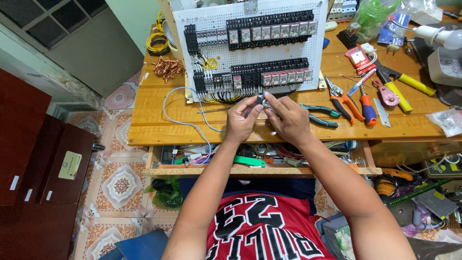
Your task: Wiring an electrical control panel by stripping wires, crimping terminals, and connecting them to terminal blocks
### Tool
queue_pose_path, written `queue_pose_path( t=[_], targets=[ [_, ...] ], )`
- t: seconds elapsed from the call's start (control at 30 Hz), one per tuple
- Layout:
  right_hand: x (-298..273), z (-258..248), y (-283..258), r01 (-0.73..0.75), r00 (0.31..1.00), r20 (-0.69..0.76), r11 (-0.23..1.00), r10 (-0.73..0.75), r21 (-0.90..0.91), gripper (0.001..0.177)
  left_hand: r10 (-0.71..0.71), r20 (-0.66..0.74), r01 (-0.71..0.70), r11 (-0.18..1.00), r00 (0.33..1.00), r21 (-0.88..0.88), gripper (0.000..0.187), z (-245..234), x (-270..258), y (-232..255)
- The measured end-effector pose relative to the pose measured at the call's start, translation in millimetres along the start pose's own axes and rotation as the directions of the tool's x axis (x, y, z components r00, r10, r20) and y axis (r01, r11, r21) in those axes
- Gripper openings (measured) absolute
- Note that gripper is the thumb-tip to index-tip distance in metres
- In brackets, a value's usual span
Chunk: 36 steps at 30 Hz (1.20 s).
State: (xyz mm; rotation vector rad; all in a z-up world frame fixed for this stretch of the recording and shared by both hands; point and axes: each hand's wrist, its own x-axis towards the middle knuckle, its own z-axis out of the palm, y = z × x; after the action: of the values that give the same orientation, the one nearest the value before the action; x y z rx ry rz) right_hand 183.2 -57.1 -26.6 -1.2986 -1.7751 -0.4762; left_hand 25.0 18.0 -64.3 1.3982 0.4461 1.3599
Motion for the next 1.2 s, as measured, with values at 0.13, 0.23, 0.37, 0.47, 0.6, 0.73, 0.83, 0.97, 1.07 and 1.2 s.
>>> queue_pose_path(
  t=[0.13,0.23,0.37,0.47,0.6,0.73,0.83,0.97,1.07,1.2],
  targets=[
    [1.7,-2.8,-2.1,0.005,1.0,0.026,1.0,-0.005,-0.012,0.044,0.05,0.022,-0.05,0.999,0.999,-0.008,0.028,-1.5,2.7,3.3],
    [1.9,-2.8,-1.6,0.005,0.999,0.032,1.0,-0.006,0.005,0.045,0.044,0.034,-0.042,0.999,0.998,-0.035,0.03,-0.9,2.6,6.9],
    [0.5,-2.1,-0.8,0.009,0.999,0.032,1.0,-0.008,-0.007,0.045,0.053,0.039,-0.053,0.999,0.998,-0.007,0.031,-4.2,2.4,-2.9],
    [-1.2,-1.3,0.0,0.014,0.999,0.033,1.0,-0.014,-0.005,0.043,0.063,0.029,-0.064,0.998,0.998,0.016,0.03,-6.0,2.3,-8.4],
    [-1.7,0.1,0.9,0.017,1.0,0.018,1.0,-0.017,-0.003,0.044,0.086,0.017,-0.086,0.995,0.996,0.045,0.026,-6.3,4.1,-7.0],
    [-3.4,2.0,2.2,0.026,1.0,0.006,1.0,-0.026,-0.016,0.044,0.081,0.004,-0.081,0.996,0.997,0.047,0.025,-4.7,4.2,-0.5],
    [-2.7,1.4,2.1,0.017,1.0,0.002,1.0,-0.017,-0.005,0.043,0.078,-0.009,-0.077,0.996,0.997,0.036,0.026,-4.6,4.2,-4.5],
    [-3.3,1.8,1.1,0.019,1.0,0.002,1.0,-0.019,-0.018,0.045,0.071,-0.009,-0.071,0.997,0.997,0.028,0.024,-4.7,3.6,-3.8],
    [-3.6,2.2,0.6,0.007,1.0,0.002,1.0,-0.007,-0.009,0.044,0.067,-0.005,-0.067,0.997,0.998,0.03,0.024,-5.0,3.4,-4.6],
    [-3.7,2.5,1.2,0.008,1.0,0.001,1.0,-0.008,-0.021,0.044,0.067,-0.005,-0.067,0.997,0.998,0.025,0.023,-5.2,3.5,-4.4]
  ],
)
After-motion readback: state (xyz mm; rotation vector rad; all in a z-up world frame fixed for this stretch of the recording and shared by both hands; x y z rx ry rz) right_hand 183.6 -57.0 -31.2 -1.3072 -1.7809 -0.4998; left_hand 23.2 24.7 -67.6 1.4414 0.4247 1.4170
